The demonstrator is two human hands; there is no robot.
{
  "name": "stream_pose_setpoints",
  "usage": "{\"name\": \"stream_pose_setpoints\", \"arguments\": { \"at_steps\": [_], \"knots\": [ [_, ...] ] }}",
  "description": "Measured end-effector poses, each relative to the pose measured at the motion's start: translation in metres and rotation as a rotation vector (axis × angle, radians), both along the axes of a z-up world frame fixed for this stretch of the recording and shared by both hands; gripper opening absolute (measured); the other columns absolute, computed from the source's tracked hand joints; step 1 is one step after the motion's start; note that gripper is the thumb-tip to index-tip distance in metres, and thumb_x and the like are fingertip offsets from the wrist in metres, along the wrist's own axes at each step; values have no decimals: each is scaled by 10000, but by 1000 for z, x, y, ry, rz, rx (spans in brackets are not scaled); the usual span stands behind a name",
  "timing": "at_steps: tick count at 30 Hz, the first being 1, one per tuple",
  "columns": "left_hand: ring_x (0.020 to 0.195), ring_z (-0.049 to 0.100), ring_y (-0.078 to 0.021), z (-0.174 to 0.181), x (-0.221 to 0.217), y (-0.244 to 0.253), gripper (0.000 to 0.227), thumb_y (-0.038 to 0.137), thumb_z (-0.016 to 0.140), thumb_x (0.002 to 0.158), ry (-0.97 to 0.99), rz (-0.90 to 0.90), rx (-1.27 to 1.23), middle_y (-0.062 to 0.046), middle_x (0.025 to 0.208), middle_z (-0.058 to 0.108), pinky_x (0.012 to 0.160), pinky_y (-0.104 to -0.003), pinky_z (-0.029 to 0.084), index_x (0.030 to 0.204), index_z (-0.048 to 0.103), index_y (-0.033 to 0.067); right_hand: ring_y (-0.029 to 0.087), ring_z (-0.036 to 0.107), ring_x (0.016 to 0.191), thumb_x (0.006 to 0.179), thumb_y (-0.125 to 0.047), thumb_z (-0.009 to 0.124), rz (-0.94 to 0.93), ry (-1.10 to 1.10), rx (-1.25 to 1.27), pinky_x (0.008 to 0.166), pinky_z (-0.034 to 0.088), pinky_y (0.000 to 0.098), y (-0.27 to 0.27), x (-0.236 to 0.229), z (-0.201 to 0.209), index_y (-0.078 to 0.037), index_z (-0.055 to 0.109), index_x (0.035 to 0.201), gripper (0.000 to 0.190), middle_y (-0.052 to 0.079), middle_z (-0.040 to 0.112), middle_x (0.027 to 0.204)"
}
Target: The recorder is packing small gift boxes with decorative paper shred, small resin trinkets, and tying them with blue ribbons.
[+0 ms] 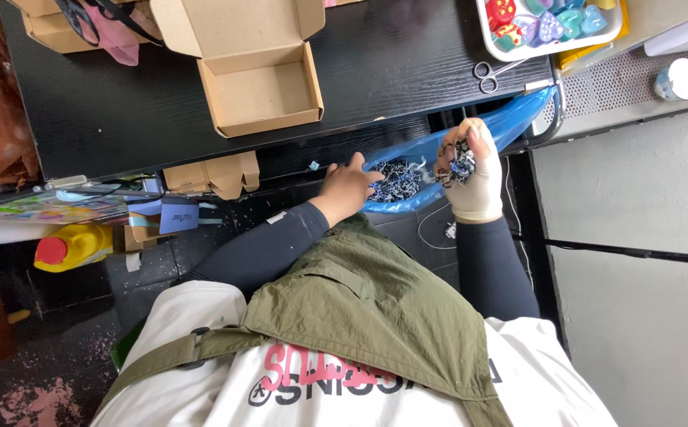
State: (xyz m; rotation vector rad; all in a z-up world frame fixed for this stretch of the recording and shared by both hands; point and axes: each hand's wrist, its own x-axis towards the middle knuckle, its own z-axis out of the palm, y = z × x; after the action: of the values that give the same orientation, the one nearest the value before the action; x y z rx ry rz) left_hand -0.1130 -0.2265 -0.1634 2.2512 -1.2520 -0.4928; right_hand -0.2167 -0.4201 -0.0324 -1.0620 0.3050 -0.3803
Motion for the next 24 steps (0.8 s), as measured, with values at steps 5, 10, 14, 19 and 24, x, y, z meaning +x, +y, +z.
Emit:
{"name": "stream_pose_setpoints", "arguments": {
  "at_steps": [5,10,14,19,24],
  "knots": [
    [1036,630,-328,-18,2,6,279,267,704,901,256,48,-83,-157,1238,503,952,-467,442,1172,760,301,107,372,627,1077,-337,628,172,-107,344,541,293,270,32,5,41,-167,553,1071,185,19,486,805],
    [1293,550,-343,10,12,18,294,376,560,1074,461,70,-393,-154,1326,542,1100,-466,505,1251,765,262,81,346,541,1082,-325,593,333,-229,553,497,278,267,73,25,83,-166,567,1115,165,8,466,753],
    [1263,581,-276,129,31,64,765,643,229,990,1969,56,-330,-124,1495,466,1035,-521,437,1509,447,125,132,489,700,1069,-205,590,270,-192,192,641,398,277,108,46,104,-147,571,1290,229,49,569,890],
    [1309,565,-339,147,48,113,747,616,257,1137,2248,-127,-718,-182,1514,424,1222,-513,455,1574,315,13,237,597,1175,1021,-18,576,343,-158,-722,1056,476,342,141,72,112,-59,613,1340,325,166,615,1367],
    [1329,610,-273,238,72,130,607,450,345,1113,2212,132,-1113,-140,1489,536,1204,-439,377,1538,413,22,468,436,1374,859,-389,717,182,-527,-1564,1148,154,619,191,104,126,11,590,1314,620,280,515,1414]
  ]
}}
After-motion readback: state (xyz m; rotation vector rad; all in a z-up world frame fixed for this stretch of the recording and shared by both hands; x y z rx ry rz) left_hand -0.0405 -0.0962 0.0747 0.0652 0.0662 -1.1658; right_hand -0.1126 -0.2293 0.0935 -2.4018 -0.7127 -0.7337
